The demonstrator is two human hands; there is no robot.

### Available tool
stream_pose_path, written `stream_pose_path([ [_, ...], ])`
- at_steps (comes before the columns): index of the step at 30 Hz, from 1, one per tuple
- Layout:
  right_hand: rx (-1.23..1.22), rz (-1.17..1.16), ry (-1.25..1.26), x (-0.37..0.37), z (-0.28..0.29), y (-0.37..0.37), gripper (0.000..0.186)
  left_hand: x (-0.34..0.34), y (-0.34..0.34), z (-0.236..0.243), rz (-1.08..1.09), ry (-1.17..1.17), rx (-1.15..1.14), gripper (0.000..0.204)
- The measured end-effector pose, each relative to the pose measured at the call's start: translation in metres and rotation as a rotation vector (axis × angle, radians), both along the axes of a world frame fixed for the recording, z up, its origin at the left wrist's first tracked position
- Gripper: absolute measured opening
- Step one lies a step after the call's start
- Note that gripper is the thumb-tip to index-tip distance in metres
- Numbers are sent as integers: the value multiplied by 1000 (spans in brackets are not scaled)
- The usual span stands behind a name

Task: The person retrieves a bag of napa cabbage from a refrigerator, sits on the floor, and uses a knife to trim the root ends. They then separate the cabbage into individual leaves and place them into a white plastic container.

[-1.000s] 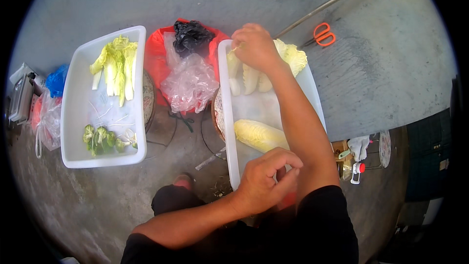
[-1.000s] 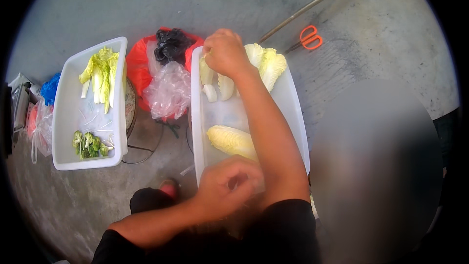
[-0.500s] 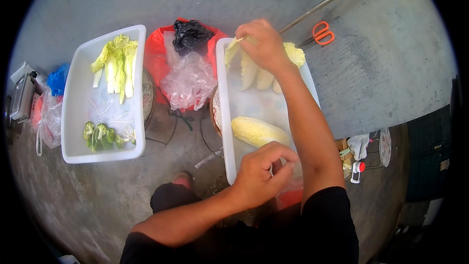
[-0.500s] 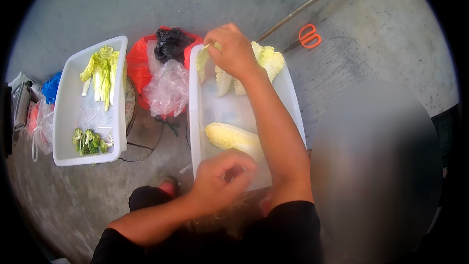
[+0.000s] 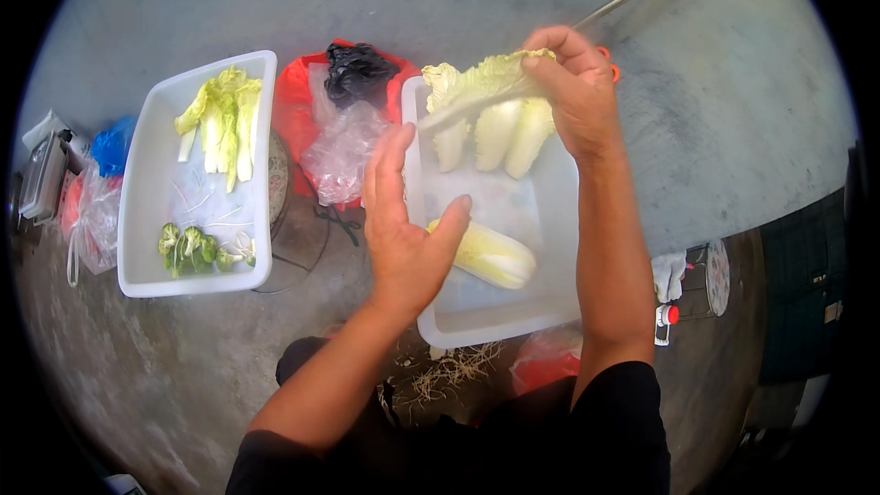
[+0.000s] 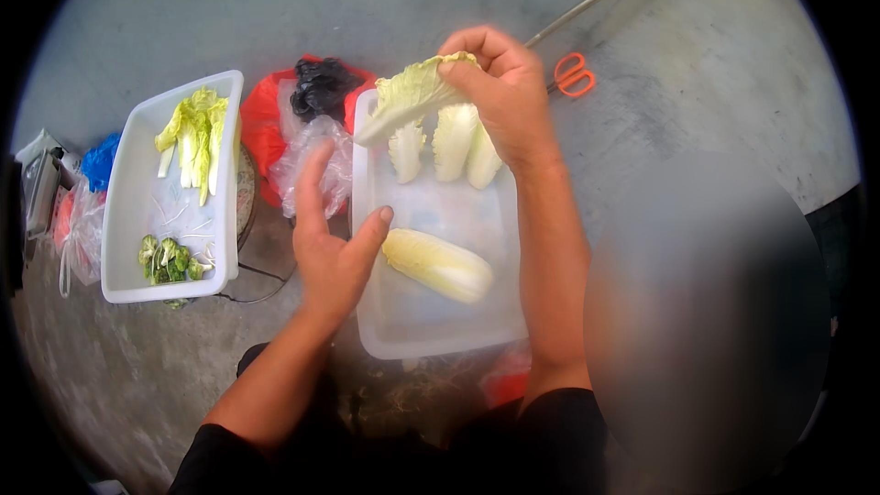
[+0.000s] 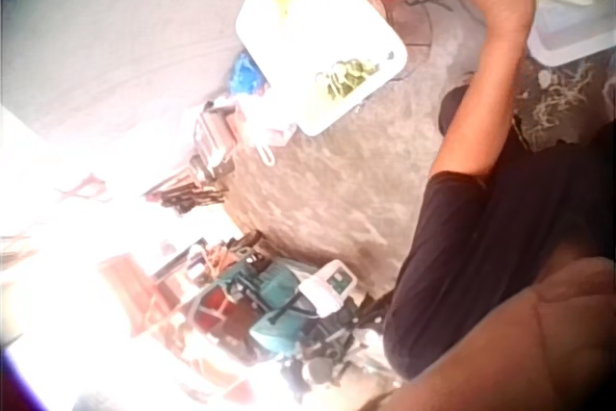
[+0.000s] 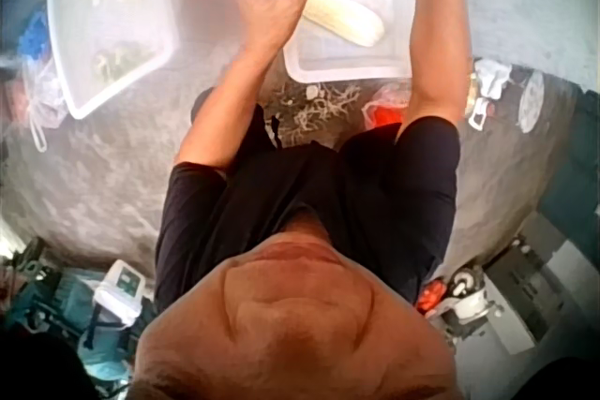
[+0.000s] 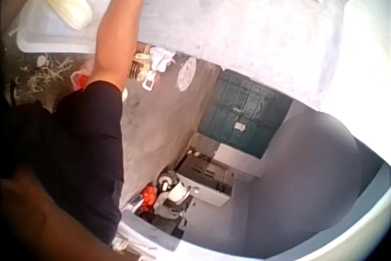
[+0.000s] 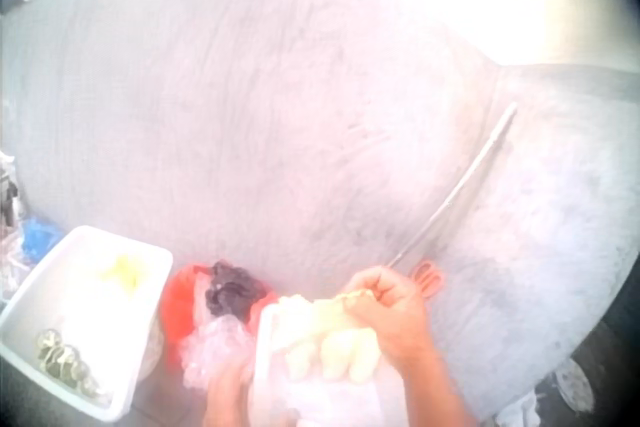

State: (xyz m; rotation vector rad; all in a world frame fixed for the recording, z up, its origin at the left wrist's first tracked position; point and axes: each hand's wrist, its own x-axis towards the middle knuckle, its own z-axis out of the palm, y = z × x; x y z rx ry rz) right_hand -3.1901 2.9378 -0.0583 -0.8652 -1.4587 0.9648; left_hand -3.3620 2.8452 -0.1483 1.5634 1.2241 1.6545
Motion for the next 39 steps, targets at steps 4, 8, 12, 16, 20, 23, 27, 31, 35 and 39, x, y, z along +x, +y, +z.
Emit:
stream_pose_path([
  [4, -170, 96, 103, 5, 5, -18, 8, 2, 4, 1, -154, -129, -153, 59],
  [8, -271, 129, 254, 15, -5, -30, 15, 2, 1, 6, -611, -495, -557, 32],
  [12, -336, 87, 624, -3, -16, -62, 27, 6, -12, 10, -607, -584, -539, 19],
  [16, -360, 55, 433, -7, -43, -95, 33, 10, -25, 10, -728, -690, -573, 25],
  [20, -346, 2, 222, -3, -38, -117, 32, 8, -39, 21, -927, -904, -662, 35],
  [23, -376, -88, 282, 5, -32, -134, 30, 7, -48, 28, -1044, -946, -697, 41],
  [27, -391, -112, 303, 6, -26, -159, 29, 7, -57, 22, -1101, -857, -738, 37],
  [31, -413, -133, 297, 11, -21, -179, 29, 16, -66, 15, -1113, -716, -734, 28],
  [35, -447, -92, 352, 22, -25, -187, 30, 20, -69, 15, -1156, -664, -769, 21],
  [39, -453, -59, 386, 24, -29, -190, 34, 19, -67, 12, -1215, -628, -748, 19],
])
